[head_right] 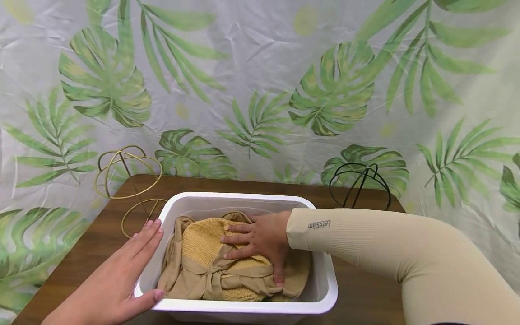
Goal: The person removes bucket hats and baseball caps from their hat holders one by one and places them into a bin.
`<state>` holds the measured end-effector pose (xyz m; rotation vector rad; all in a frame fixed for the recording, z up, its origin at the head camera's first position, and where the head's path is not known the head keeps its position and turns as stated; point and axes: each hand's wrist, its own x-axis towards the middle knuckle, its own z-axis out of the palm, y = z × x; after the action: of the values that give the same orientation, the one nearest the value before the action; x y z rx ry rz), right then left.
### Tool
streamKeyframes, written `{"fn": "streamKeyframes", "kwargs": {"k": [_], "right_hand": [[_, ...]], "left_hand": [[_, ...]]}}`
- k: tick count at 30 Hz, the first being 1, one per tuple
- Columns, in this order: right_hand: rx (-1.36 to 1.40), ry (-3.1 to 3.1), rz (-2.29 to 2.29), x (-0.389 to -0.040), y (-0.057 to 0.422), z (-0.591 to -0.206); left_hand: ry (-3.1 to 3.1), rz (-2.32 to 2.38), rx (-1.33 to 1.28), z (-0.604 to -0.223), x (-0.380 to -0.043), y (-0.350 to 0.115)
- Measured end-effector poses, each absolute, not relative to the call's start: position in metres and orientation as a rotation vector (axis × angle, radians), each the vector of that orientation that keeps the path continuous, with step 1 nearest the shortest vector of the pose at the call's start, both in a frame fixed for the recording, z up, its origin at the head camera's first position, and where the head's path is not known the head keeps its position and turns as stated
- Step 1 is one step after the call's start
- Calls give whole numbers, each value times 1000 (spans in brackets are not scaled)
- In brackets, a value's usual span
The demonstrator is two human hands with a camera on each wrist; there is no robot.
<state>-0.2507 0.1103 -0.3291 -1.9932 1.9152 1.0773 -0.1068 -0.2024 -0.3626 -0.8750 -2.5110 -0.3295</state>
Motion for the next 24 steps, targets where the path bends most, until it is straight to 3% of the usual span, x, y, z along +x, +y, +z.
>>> {"fn": "streamKeyframes", "kwargs": {"k": [13, 24], "right_hand": [[-1909, 1918, 1381, -243, 102, -380], [-1926, 2111, 1085, -236, 116, -334]], "left_hand": [[-2528, -360, -892, -365, -107, -205], [-2522, -299, -891, -362, -106, -206]]}}
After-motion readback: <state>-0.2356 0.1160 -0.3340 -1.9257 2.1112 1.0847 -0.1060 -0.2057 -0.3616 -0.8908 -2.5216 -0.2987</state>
